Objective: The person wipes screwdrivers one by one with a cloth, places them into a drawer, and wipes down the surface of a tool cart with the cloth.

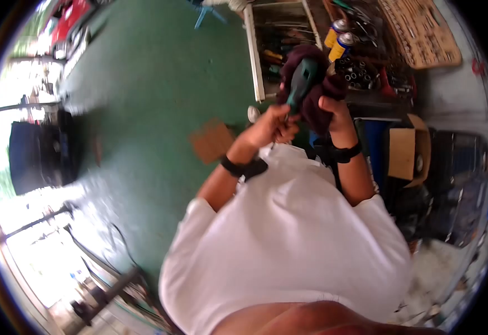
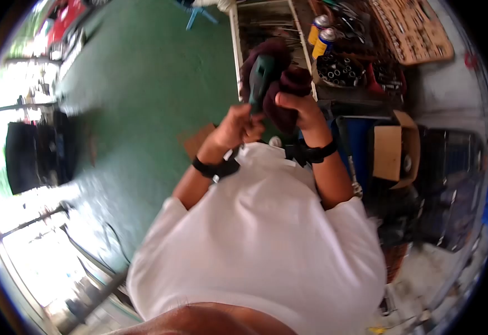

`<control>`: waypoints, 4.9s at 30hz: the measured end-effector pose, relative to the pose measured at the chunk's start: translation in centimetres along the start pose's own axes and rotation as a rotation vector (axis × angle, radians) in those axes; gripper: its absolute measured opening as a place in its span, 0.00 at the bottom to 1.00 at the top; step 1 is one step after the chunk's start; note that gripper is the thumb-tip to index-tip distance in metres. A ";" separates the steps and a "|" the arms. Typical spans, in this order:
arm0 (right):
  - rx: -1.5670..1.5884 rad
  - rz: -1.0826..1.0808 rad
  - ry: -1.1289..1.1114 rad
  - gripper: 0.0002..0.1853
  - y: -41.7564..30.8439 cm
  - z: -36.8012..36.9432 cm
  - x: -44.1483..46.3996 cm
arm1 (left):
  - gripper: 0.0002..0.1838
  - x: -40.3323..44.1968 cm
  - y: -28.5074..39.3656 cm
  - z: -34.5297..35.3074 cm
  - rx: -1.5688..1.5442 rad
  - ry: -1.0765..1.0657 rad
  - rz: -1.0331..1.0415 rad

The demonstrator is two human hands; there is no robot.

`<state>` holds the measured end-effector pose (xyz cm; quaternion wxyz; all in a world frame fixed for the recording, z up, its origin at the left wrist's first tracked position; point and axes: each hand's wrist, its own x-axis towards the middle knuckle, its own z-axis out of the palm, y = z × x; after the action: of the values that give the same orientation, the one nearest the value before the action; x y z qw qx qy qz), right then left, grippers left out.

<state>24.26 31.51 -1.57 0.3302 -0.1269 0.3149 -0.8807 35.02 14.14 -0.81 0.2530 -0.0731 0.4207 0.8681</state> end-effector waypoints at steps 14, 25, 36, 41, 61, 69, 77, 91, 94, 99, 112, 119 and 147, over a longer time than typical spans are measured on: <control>-0.655 -0.142 -0.146 0.36 -3.2 6.3 1.8 | 0.24 -1.3 -0.3 -2.4 0.858 0.387 0.472; -0.714 -0.390 -0.294 0.34 -6.0 7.3 -1.9 | 0.30 -2.0 3.7 1.0 1.029 0.017 0.717; -1.741 -0.020 -0.394 0.23 -3.5 3.9 -0.7 | 0.30 -2.9 2.0 -1.8 1.802 0.493 0.215; -1.635 0.025 -0.485 0.21 -0.5 2.8 -0.4 | 0.24 -3.8 3.2 -2.5 1.953 0.479 0.135; -1.554 -0.444 0.037 0.17 -4.1 -0.1 -1.6 | 0.27 -3.7 1.9 -4.8 1.139 0.838 0.087; -1.747 -0.278 -0.484 0.26 1.0 1.1 0.2 | 0.16 0.0 -0.8 -1.5 1.548 0.565 0.366; -1.691 -0.465 -0.326 0.27 -1.8 -2.1 -0.2 | 0.14 -0.7 0.9 -1.4 1.468 0.614 0.099; -1.547 -0.358 -0.470 0.24 3.0 -0.6 -0.1 | 0.26 0.8 0.1 -3.0 1.585 0.491 -0.098; -1.611 -0.380 -0.478 0.22 2.6 -1.6 0.2 | 0.26 0.0 0.8 -3.4 1.610 0.558 -0.059; -1.623 -0.253 -0.332 0.23 1.8 -1.2 0.4 | 0.22 -1.2 0.2 -2.0 1.619 0.536 0.036; -1.484 -0.697 -0.049 0.22 -2.2 2.0 6.4 | 0.31 -3.0 -3.0 -13.5 1.410 0.744 0.202; -1.553 -0.537 -0.766 0.20 7.1 0.8 6.0 | 0.13 -3.4 -6.2 -12.7 1.549 0.528 0.091; -1.651 -0.402 -0.773 0.30 3.7 0.4 5.5 | 0.12 -4.1 -2.3 -6.4 1.182 0.737 0.238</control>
<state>22.23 25.52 -3.57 0.0588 -0.6578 0.6815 -0.3152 39.16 8.82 -5.04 -0.0052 -0.1663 0.8852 0.4344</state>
